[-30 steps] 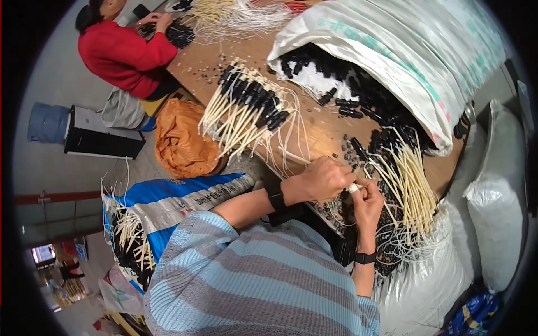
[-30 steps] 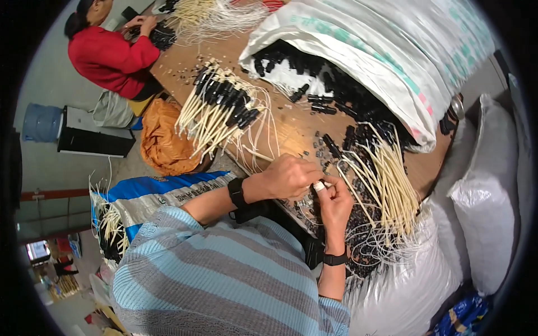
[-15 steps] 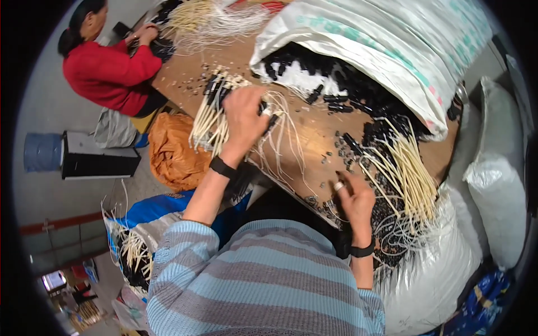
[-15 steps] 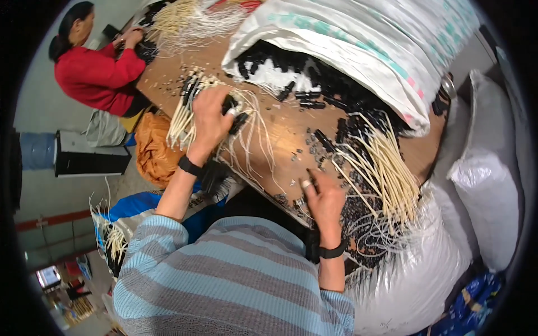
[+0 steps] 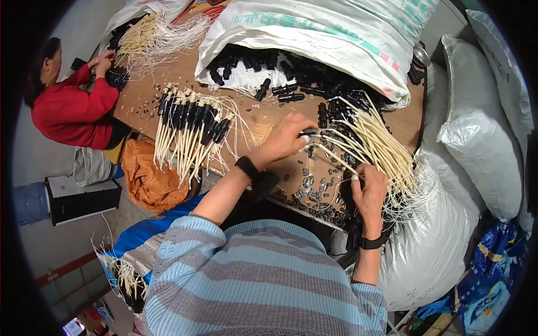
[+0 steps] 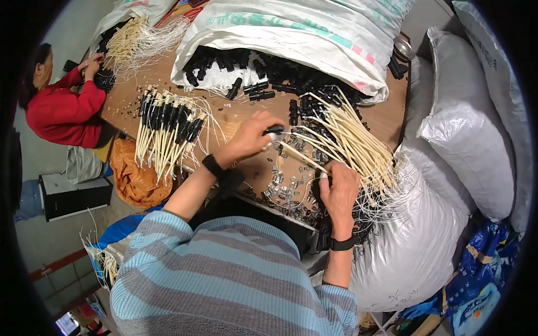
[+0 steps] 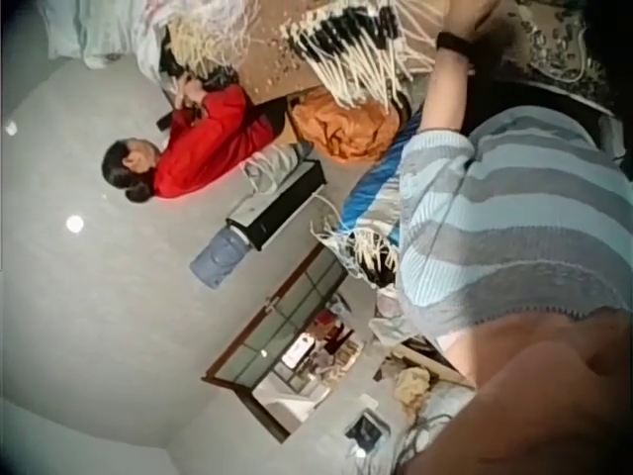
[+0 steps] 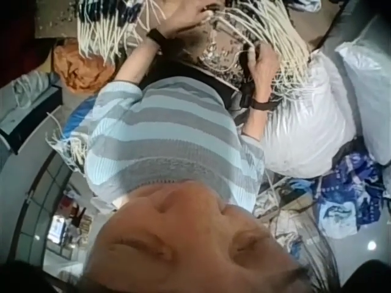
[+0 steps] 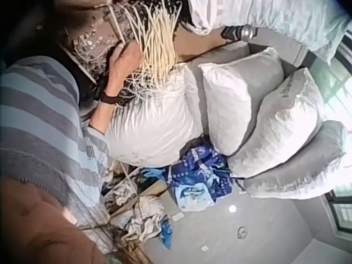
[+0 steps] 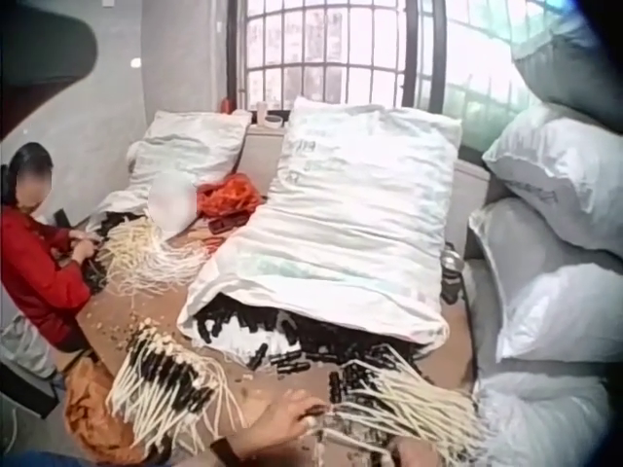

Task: The person assembles components by hand, picking up a black plastic part and a white cord, threading the cord through the part, and sliding it onto a thin wooden stick. Each completed assembly is then placed onto a growing pile on the table.

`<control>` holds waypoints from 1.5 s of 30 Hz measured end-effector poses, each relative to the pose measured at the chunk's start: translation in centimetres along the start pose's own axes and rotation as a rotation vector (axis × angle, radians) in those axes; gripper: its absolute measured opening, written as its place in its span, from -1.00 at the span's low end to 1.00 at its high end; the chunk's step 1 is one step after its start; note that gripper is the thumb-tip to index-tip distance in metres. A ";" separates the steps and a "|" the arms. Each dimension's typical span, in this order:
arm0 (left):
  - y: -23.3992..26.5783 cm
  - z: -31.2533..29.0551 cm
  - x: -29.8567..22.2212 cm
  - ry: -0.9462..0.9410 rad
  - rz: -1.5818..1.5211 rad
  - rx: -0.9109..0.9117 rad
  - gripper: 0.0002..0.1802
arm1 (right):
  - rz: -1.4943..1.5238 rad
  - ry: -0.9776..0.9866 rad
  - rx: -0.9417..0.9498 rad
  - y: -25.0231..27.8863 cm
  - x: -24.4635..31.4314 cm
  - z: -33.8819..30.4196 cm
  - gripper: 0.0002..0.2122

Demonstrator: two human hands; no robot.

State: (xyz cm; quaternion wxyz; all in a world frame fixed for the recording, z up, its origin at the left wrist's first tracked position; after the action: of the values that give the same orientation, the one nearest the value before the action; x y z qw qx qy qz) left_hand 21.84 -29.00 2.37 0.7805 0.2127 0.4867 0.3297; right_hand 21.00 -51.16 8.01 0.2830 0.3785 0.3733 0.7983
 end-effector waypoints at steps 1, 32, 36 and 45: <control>1.0 -0.3 0.4 0.153 -0.181 -0.005 -0.64 | 0.105 0.102 -0.066 0.6 1.3 0.2 -0.89; 3.9 -6.8 2.7 0.633 -0.351 0.079 -0.82 | 1.014 -0.466 0.069 -2.0 3.9 -0.4 -0.92; 0.1 -6.3 -0.4 0.661 -0.635 0.098 -0.77 | 0.346 0.071 0.093 -5.3 9.7 -0.2 -0.83; 3.8 -5.6 -2.6 0.216 -0.096 -0.041 -0.59 | 0.262 -0.032 -0.020 -4.7 7.9 -0.6 -0.87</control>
State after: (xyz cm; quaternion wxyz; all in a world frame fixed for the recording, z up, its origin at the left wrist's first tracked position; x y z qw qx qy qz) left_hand 14.79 -28.14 3.99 0.7426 0.1363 0.5706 0.3230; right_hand 16.91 -42.92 7.06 0.1861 0.4339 0.3079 0.8260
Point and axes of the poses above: each hand's wrist, its own z-axis towards the middle knuckle, its own y-axis out of the back of the hand, x = y × z, the point moved 8 cm from there along z, towards the middle knuckle, and after that the axes turned 10 degrees about -x, right-handed, at the moved point
